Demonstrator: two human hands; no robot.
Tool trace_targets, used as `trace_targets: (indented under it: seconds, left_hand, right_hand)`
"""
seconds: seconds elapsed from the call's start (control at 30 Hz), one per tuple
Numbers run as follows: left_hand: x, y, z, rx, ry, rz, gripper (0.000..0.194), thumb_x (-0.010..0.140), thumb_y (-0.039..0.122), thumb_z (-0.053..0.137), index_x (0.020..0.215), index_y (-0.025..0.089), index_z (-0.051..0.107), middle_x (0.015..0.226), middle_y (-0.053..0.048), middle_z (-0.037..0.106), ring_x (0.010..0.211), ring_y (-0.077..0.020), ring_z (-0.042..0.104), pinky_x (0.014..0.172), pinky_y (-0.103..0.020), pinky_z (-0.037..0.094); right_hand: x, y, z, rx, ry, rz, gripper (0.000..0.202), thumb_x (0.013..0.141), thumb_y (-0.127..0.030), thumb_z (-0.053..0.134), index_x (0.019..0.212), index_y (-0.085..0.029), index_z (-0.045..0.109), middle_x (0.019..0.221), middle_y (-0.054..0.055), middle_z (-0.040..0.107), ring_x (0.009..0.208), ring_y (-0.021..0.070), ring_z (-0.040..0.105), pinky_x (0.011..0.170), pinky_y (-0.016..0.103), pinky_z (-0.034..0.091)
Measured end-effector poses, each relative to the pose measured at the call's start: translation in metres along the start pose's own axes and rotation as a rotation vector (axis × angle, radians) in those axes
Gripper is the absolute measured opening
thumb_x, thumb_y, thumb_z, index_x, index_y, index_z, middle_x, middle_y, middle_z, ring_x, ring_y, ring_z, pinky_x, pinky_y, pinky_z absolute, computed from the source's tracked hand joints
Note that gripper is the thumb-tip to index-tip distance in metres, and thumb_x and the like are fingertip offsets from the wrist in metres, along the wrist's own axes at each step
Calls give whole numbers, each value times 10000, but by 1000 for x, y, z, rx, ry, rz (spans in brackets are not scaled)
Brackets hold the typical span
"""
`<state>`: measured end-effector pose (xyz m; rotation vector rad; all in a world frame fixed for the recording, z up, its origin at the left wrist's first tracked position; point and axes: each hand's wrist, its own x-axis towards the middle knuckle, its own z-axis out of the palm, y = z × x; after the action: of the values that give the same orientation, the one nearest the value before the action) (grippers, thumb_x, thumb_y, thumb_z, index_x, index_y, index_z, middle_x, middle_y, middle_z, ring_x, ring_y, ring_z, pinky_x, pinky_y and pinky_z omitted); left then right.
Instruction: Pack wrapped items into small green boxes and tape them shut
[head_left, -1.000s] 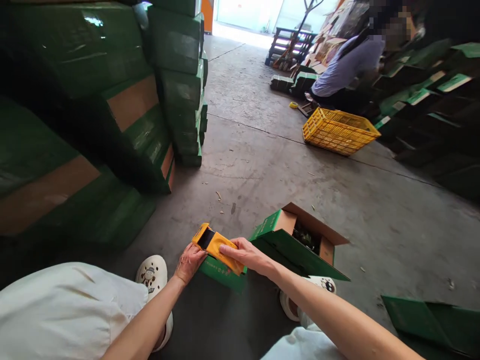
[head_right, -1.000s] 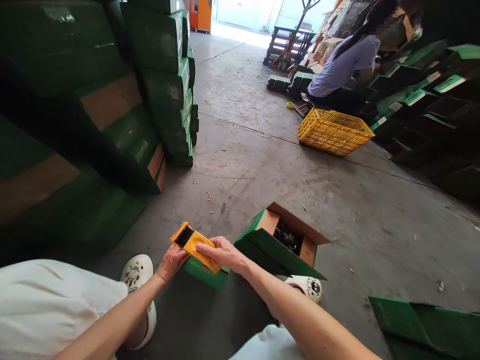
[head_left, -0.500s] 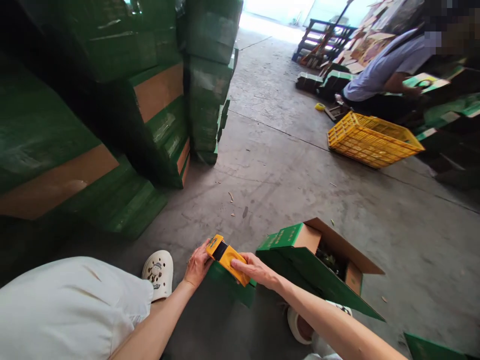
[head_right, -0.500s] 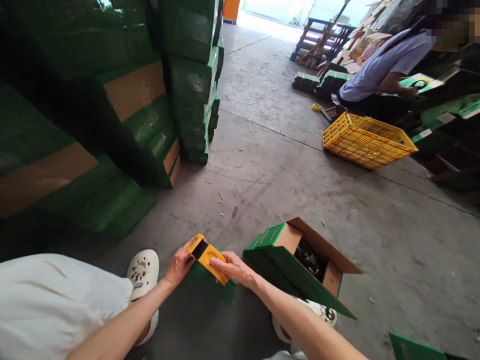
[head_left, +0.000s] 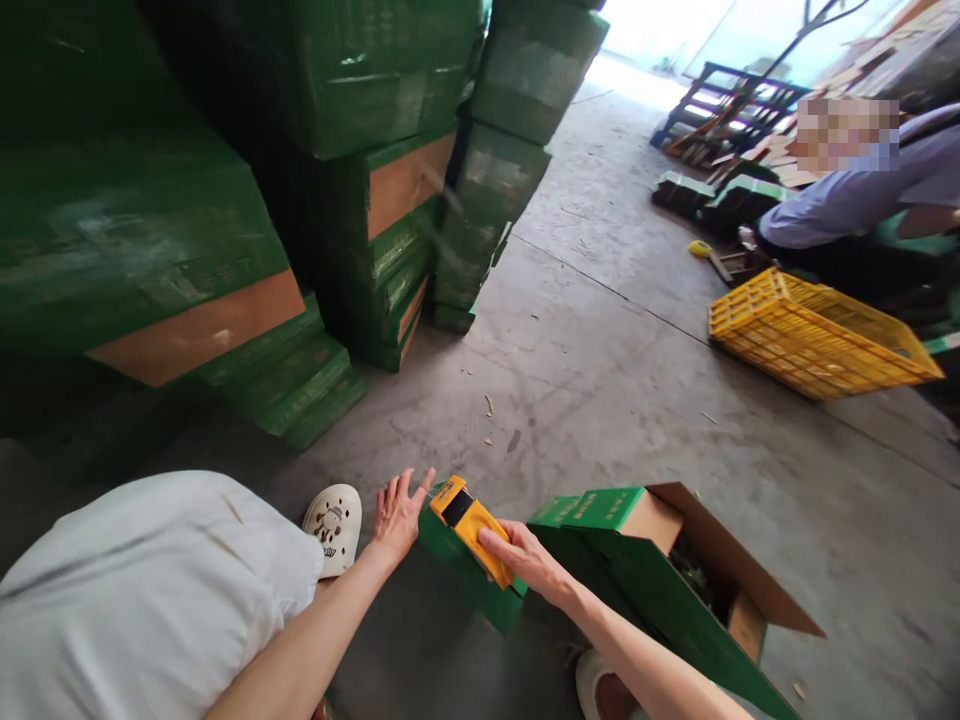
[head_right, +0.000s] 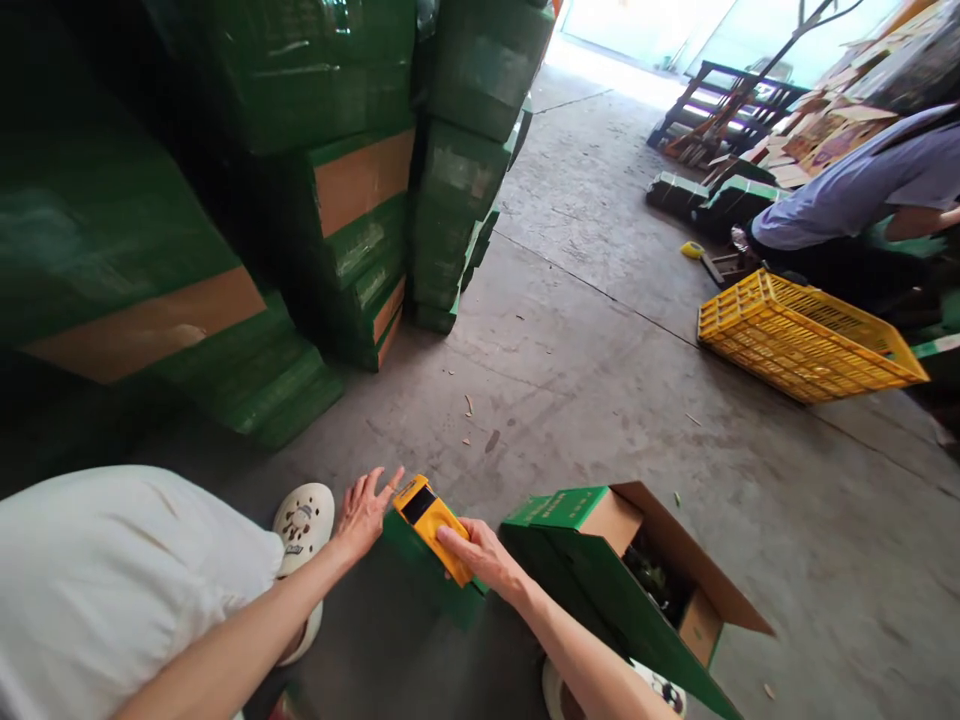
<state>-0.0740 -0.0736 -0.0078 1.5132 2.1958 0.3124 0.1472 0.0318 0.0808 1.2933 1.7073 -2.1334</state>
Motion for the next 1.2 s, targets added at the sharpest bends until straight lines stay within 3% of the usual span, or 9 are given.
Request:
trace_targets:
  seconds: [0.13, 0.27, 0.33, 0.4, 0.53, 0.63, 0.73, 0.9, 1.2]
  left_hand:
    - [-2, 5, 9, 201, -32, -56, 922, 843, -62, 415, 1645, 367, 265, 1723, -97, 266, 1542, -346, 300, 1176, -623, 351]
    - [-3, -5, 11, 204, -110, -93, 818, 867, -21, 438, 1593, 354, 412, 1747, -60, 189, 1592, -345, 206, 1201, -650, 295]
    - [-6, -18, 9, 40, -179, -218, 753, 865, -12, 442, 1541, 310, 513, 1742, -73, 201, 1590, -368, 206, 1214, -669, 245]
    - [-7, -30, 8, -291, -220, -400, 670, 876, 29, 471, 1511, 225, 558, 1720, -135, 255, 1575, -390, 239, 1231, -634, 219]
    - [12, -32, 11, -802, -298, -576, 512, 970, 239, 468, 1449, 106, 589, 1469, -240, 593, 1382, -330, 539, 1098, -453, 435]
    - [33, -17, 13, -1038, -379, -561, 526, 1004, 440, 388, 1369, 159, 642, 1327, -158, 706, 1174, -268, 665, 882, -367, 516]
    - [44, -6, 11, -1255, -415, -504, 511, 893, 549, 514, 1199, 198, 724, 1283, -92, 727, 1164, -249, 644, 814, -309, 475]
    - [48, -12, -1, -1481, -446, -492, 442, 695, 548, 679, 920, 171, 728, 1083, -93, 753, 1039, -236, 659, 766, -293, 460]
    - [46, -24, -7, -1485, -387, -522, 491, 503, 452, 945, 820, 168, 701, 699, 19, 648, 666, -122, 601, 707, -271, 472]
  right_hand:
    - [6, -10, 6, -60, 34, 18, 663, 779, -820, 652, 823, -159, 621, 629, -9, 646, 524, 125, 607, 490, 209, 455]
    - [12, -18, 12, -91, 63, 57, 657, 757, -833, 652, 756, -179, 589, 589, -15, 617, 518, 138, 619, 477, 211, 453]
    - [14, -21, 13, -96, 69, 75, 659, 742, -842, 655, 738, -188, 575, 579, -19, 607, 511, 141, 616, 464, 209, 443]
    - [16, -25, 13, -104, 70, 87, 657, 736, -842, 659, 730, -191, 571, 575, -19, 607, 501, 138, 605, 450, 207, 426]
    - [17, -29, 10, -144, 43, 94, 652, 770, -831, 643, 729, -182, 594, 560, -8, 615, 482, 128, 572, 447, 209, 399]
    - [14, -29, 8, -131, 16, 88, 653, 770, -828, 648, 758, -177, 607, 575, -5, 630, 489, 128, 570, 465, 213, 406]
    - [10, -25, 6, -119, 2, 81, 662, 762, -832, 653, 783, -172, 617, 587, -3, 638, 495, 124, 562, 474, 213, 407]
    - [8, -21, 2, -118, -5, 89, 676, 754, -838, 660, 801, -163, 631, 606, 4, 648, 504, 120, 557, 479, 209, 402]
    - [9, -24, 5, -137, -9, 84, 653, 776, -816, 654, 793, -163, 631, 602, -3, 642, 499, 117, 556, 478, 210, 411]
